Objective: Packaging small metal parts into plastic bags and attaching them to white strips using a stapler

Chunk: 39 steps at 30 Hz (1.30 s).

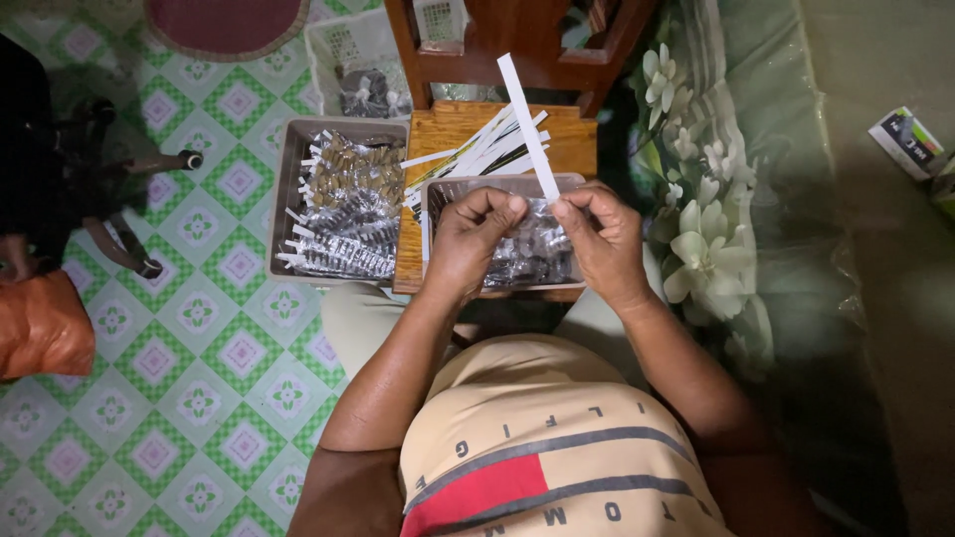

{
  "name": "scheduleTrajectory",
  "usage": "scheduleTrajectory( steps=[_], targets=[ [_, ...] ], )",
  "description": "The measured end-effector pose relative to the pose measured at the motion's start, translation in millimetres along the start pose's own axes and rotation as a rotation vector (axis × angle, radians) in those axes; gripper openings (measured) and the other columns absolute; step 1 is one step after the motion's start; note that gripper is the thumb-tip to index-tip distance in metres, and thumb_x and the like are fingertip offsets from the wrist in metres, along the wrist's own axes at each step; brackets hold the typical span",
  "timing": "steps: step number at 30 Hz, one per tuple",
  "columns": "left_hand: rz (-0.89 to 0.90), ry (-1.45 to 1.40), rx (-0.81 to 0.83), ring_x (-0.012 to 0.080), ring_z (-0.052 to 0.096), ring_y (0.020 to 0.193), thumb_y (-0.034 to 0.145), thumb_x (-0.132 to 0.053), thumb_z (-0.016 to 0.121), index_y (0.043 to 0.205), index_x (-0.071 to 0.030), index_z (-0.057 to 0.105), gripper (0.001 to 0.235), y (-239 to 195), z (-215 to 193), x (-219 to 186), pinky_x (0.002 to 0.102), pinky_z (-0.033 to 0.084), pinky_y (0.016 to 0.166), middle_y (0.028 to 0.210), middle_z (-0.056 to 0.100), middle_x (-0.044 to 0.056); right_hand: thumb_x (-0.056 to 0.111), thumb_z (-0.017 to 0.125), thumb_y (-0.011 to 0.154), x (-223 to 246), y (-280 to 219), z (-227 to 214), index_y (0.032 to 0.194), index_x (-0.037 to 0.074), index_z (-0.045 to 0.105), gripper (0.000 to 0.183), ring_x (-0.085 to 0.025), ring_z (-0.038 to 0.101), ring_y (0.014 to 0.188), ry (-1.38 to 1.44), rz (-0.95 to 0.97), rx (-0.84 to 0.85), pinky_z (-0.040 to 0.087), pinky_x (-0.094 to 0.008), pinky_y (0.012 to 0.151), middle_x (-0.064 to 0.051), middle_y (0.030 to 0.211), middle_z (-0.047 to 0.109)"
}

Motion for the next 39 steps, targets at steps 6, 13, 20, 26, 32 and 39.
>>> scheduleTrajectory(
  steps=[6, 13, 20, 26, 32, 39],
  targets=[
    [0.024, 0.052, 0.045, 0.0074, 0.058, 0.069, 0.093, -0.012, 0.078, 0.092, -0.002, 0.073, 0.011, -7.7, 7.3, -15.4, 0.021, 0.048, 0.067, 0.069, 0.062, 0.002, 0.006, 0.072, 0.099, 4.4, -3.9, -0.2, 0.095, -0.001, 0.071, 0.008, -0.013, 0.053, 0.079, 0.002, 0.015, 0.005, 0.045, -0.03, 0.08, -0.008, 0.082, 0.06],
    [0.268, 0.207, 0.39, 0.0236, 0.064, 0.084, 0.104, -0.011, 0.058, 0.12, -0.006, 0.074, 0.023, -8.0, 15.8, -50.8, 0.04, 0.054, 0.084, 0.103, 0.072, 0.017, 0.006, 0.072, 0.096, -6.3, -8.1, -4.8, 0.095, -0.002, 0.07, 0.008, -0.012, 0.054, 0.083, 0.127, 0.062, 0.006, 0.045, -0.03, 0.081, -0.008, 0.087, 0.062],
    [0.658, 0.576, 0.544, 0.0352, 0.061, 0.099, 0.103, -0.044, 0.056, 0.1, -0.019, 0.081, 0.035, -7.3, 18.2, -64.3, 0.044, 0.05, 0.089, 0.119, 0.062, 0.015, 0.006, 0.075, 0.088, -34.0, -21.8, -5.0, 0.094, 0.0, 0.07, 0.01, -0.013, 0.059, 0.086, 0.244, 0.222, 0.063, 0.05, -0.031, 0.084, -0.008, 0.085, 0.064],
    [0.71, 0.67, 0.646, 0.0397, 0.059, 0.1, 0.1, -0.034, 0.064, 0.1, -0.02, 0.078, 0.02, -12.9, 42.9, -81.3, 0.052, 0.049, 0.088, 0.117, 0.064, 0.014, 0.005, 0.074, 0.087, -47.9, -26.4, 2.5, 0.093, -0.004, 0.071, 0.011, -0.019, 0.059, 0.088, 0.332, 0.191, 0.125, 0.05, -0.036, 0.086, -0.012, 0.088, 0.065],
    [0.689, 0.585, 0.569, 0.0373, 0.064, 0.093, 0.101, -0.024, 0.063, 0.095, -0.012, 0.07, 0.015, -15.7, 49.1, -100.0, 0.052, 0.05, 0.09, 0.093, 0.072, 0.01, 0.002, 0.075, 0.089, -35.0, -24.7, -10.0, 0.105, -0.005, 0.073, 0.018, -0.022, 0.064, 0.094, 0.265, 0.053, 0.023, 0.05, -0.041, 0.093, -0.014, 0.096, 0.07],
    [0.624, 0.728, 0.348, 0.039, 0.065, 0.081, 0.1, -0.014, 0.064, 0.101, -0.007, 0.073, 0.011, -3.1, 46.7, -116.8, 0.047, 0.053, 0.08, 0.088, 0.07, 0.013, 0.005, 0.069, 0.095, -30.2, -12.4, -30.0, 0.119, -0.003, 0.071, 0.025, -0.021, 0.063, 0.102, 0.098, 0.078, 0.0, 0.049, -0.043, 0.098, -0.014, 0.103, 0.072]
  ],
)
Point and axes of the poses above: each hand's wrist, its own y-axis towards the middle knuckle, its own z-axis out of the palm, x = y × z, the point moved 7 cm from there along y, towards the middle knuckle
